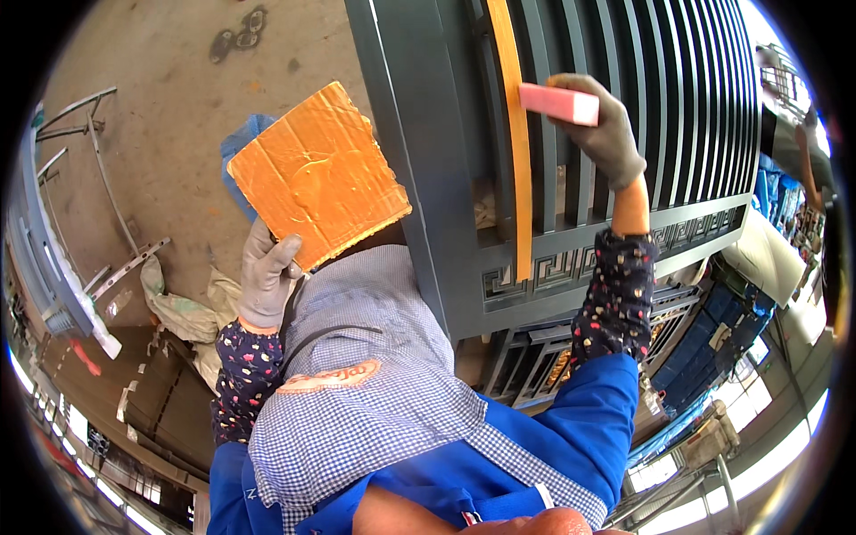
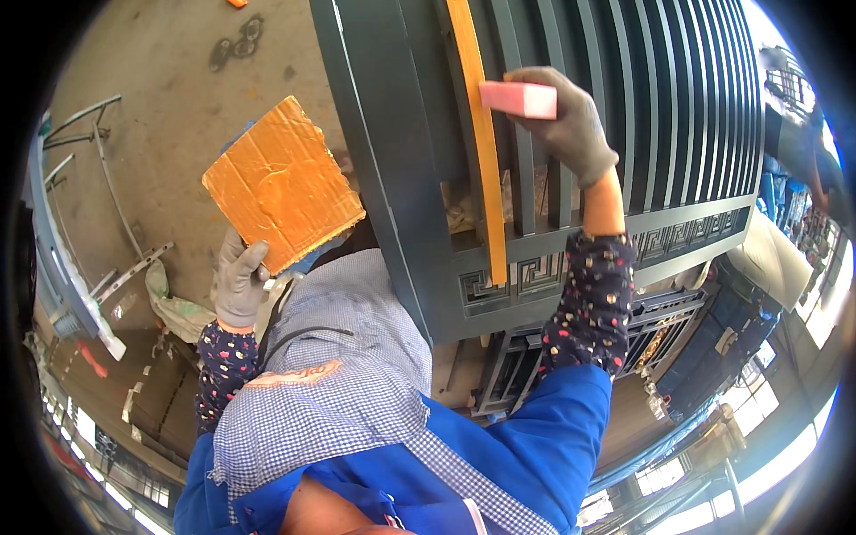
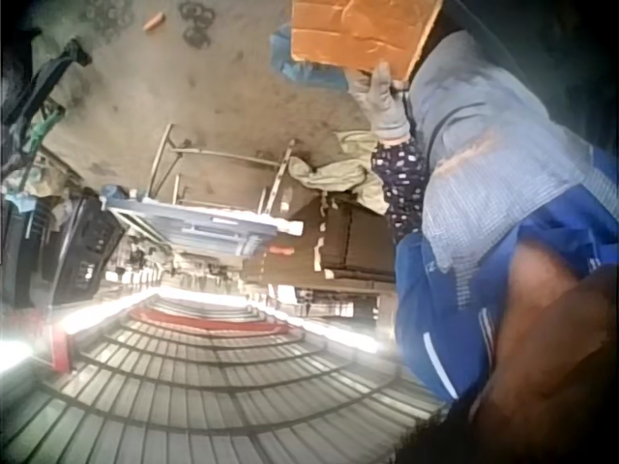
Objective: The person scoops a gold-colored paste from a container onto a square sheet and uses a pink sponge to rub the paste onto a dark metal gate. The person repeatedly applies the paste to different sections of the gate's vertical bars and decorative elements.
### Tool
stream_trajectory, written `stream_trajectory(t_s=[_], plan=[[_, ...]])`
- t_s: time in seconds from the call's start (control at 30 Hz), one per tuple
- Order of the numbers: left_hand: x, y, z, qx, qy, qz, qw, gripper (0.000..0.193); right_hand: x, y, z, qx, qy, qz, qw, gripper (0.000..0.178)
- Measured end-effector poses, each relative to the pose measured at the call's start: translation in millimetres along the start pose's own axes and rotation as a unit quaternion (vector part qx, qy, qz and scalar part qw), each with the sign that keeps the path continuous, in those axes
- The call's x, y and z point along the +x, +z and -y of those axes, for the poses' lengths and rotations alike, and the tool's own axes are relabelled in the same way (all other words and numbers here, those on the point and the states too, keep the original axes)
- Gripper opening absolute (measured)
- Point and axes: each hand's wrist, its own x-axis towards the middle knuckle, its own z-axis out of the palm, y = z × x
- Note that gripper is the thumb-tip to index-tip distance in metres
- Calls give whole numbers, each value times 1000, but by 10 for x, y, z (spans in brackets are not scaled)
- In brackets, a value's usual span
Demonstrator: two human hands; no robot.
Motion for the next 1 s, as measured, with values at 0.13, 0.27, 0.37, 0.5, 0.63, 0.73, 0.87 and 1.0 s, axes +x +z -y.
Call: stream_trajectory(t_s=[0.13,0.27,0.37,0.5,0.63,0.73,0.87,1.0], plan=[[6,-63,47,0,20,2,1000,54,127,86,-159,11,3,-8,1000,37],[-31,-82,89,-15,20,-2,1000,54,-104,65,-92,-4,30,73,997,39],[-57,-100,116,6,17,-28,999,54,-133,21,-24,-14,40,90,995,38],[-64,-189,141,8,15,-24,1000,52,230,185,-145,25,-30,-24,999,38],[-59,-171,127,12,14,-28,999,51,393,197,-230,-10,-3,7,1000,39],[-85,-149,131,1,17,-33,999,50,249,229,-187,-2,-7,34,999,36],[-102,-150,133,0,15,-32,999,51,-166,293,-14,-4,17,56,998,32],[-140,-255,213,-2,19,-12,1000,51,-689,412,167,-2,37,66,997,31]])
